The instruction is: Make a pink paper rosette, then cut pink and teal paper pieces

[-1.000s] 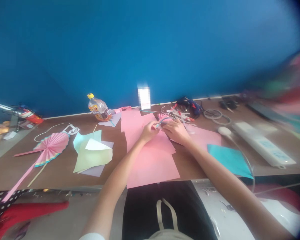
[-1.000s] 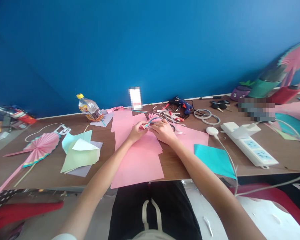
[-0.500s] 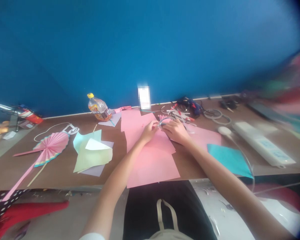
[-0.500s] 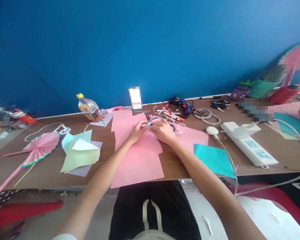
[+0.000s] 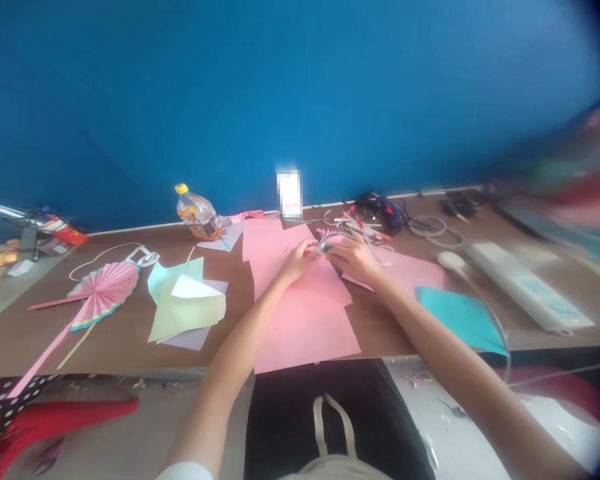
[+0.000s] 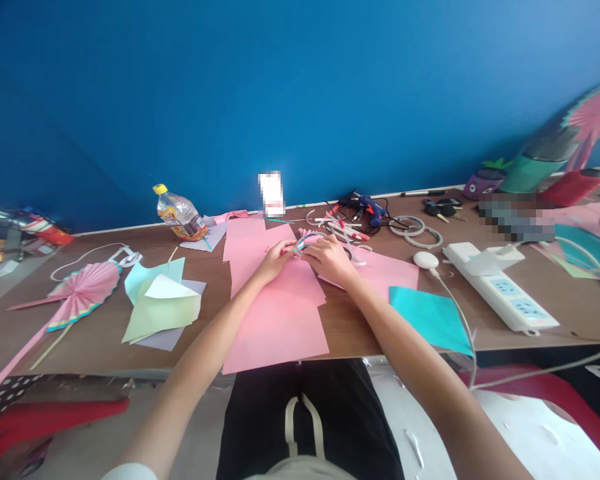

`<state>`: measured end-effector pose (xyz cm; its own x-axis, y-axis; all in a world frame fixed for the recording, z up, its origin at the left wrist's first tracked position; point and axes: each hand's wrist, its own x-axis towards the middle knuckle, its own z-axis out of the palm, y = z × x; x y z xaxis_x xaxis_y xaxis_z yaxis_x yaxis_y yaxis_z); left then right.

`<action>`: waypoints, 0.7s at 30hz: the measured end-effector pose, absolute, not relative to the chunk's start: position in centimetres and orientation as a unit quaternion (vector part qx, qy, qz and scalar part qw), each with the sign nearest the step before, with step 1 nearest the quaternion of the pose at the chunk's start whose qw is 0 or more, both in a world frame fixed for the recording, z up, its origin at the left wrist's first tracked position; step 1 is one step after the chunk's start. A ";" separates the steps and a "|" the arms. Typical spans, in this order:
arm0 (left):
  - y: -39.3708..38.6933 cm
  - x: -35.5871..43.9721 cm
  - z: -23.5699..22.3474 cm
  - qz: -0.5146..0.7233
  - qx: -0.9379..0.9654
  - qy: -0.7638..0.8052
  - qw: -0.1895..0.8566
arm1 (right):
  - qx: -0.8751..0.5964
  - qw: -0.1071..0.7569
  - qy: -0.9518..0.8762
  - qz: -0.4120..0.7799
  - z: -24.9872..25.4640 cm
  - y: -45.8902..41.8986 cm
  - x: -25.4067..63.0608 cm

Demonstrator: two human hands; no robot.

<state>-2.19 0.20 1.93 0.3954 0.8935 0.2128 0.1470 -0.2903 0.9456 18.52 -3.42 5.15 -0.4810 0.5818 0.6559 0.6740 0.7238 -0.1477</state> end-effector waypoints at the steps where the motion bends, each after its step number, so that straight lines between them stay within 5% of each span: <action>1: 0.2 -2.2 2.0 0.402 0.697 0.373 0.462 | -0.365 0.353 -0.859 -0.065 5.2 -3.4 18.5; 21: 0.2 -1.9 1.9 0.413 0.699 0.399 0.427 | -0.384 0.322 -0.860 -0.098 5.2 -3.4 18.3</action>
<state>-1.88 0.23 1.92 0.3411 0.9098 0.2366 0.2042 -0.3174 0.9261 18.28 -3.39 5.23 -0.4970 0.5975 0.6293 0.7241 0.6852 -0.0787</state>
